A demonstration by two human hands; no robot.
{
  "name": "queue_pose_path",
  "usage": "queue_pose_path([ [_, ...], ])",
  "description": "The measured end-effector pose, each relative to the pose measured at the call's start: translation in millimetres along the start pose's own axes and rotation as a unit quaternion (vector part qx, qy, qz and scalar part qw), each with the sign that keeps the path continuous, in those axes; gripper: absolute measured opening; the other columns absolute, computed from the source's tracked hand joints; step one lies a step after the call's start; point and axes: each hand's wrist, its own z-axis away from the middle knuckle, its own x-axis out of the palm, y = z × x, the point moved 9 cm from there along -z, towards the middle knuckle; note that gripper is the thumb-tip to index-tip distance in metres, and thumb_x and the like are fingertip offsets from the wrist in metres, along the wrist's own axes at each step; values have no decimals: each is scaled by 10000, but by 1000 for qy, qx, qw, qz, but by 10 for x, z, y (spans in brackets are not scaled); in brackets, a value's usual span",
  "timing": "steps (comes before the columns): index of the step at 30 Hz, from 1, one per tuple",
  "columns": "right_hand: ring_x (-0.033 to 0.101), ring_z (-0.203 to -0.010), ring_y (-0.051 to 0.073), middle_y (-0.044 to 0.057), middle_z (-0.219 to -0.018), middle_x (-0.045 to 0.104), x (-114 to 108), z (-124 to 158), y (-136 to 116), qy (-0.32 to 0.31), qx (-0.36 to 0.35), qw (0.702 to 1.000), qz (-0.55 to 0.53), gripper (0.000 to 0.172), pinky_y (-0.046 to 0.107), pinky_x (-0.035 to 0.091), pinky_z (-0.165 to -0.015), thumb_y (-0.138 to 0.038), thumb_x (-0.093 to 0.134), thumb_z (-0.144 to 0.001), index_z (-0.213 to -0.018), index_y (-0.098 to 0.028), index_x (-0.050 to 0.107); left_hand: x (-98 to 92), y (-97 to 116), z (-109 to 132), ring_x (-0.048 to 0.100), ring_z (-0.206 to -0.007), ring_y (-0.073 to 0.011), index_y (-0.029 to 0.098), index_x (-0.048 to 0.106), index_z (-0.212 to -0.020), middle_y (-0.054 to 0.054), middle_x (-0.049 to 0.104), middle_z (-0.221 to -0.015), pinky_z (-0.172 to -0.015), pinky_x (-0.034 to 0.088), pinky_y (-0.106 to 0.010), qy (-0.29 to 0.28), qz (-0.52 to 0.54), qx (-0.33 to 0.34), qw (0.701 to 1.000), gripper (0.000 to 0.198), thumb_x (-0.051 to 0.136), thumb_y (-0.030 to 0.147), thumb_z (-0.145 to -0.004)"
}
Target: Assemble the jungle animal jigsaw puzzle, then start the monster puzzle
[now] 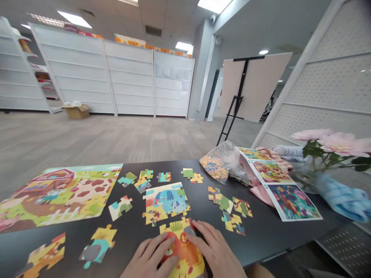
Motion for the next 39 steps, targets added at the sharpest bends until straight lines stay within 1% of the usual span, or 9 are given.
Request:
queue_pose_path([
  [6,559,-1335,302,78,-1507,556,55,25,-27,30,-92,995,7,534,389,529,-1005,-363,659,-907,-1426,-322,543,-13,-52,-37,642,-1230,-178,332,629,-1266,-13,659,-1396,-967,508,-247,-18,39,17,999,238,508,329,-1061],
  [10,515,-1379,349,101,-1518,538,135,36,223,-5,-89,995,-54,620,446,505,-1050,-468,709,-838,-1416,-288,578,-195,-451,-76,560,-1346,-285,302,512,-1458,-54,521,-1536,-1047,519,-389,-51,57,-114,991,505,613,432,-981],
  [13,490,-1398,365,122,-1519,533,-28,61,334,-21,-46,994,-97,638,484,461,-1106,-463,719,-796,-1389,-253,613,-290,-620,-45,595,-1310,-297,288,527,-1460,-50,573,-1490,-1073,520,-450,-70,75,-176,979,506,597,443,-983],
  [18,436,-1443,335,112,-1541,506,-267,84,305,1,2,994,-107,554,486,403,-1166,-344,657,-852,-1394,-249,600,-273,-582,118,642,-1254,-313,294,670,-1293,-36,620,-1442,-996,589,-444,-58,60,-191,978,371,620,445,-957],
  [23,428,-1440,386,112,-1583,451,119,-25,270,-27,-79,990,-112,723,502,450,-1115,-576,717,-818,-1467,-323,525,-294,-612,310,675,-1199,-296,292,655,-1294,-37,669,-1380,-971,606,-396,-29,46,-203,978,373,633,424,-945],
  [26,444,-1429,387,113,-1578,460,211,-88,227,-27,-96,991,-86,679,491,455,-1107,-555,693,-855,-1470,-329,516,-312,-665,344,678,-1179,-286,308,640,-1303,-36,687,-1345,-976,596,-389,-31,60,-218,974,376,642,407,-941],
  [30,501,-1391,357,101,-1543,510,65,-105,19,-9,-125,992,-30,621,469,490,-1075,-449,660,-894,-1473,-299,494,-313,-622,276,654,-1200,-298,330,644,-1279,-38,674,-1345,-973,585,-429,-53,88,-230,968,351,645,334,-928],
  [34,591,-1301,302,80,-1462,601,-7,-94,-96,28,-129,990,54,516,407,535,-1014,-288,627,-907,-1415,-284,538,-283,-435,137,599,-1282,-307,322,629,-1305,-28,637,-1411,-1064,523,-456,-76,117,-193,971,438,683,265,-874],
  [39,533,-1357,324,84,-1519,541,46,-98,-109,32,-129,987,89,628,431,510,-1043,-264,649,-885,-1485,-297,466,-192,-426,-7,484,-1406,-317,306,514,-1454,-43,493,-1560,-1143,443,-508,-80,133,-193,969,572,657,256,-902],
])
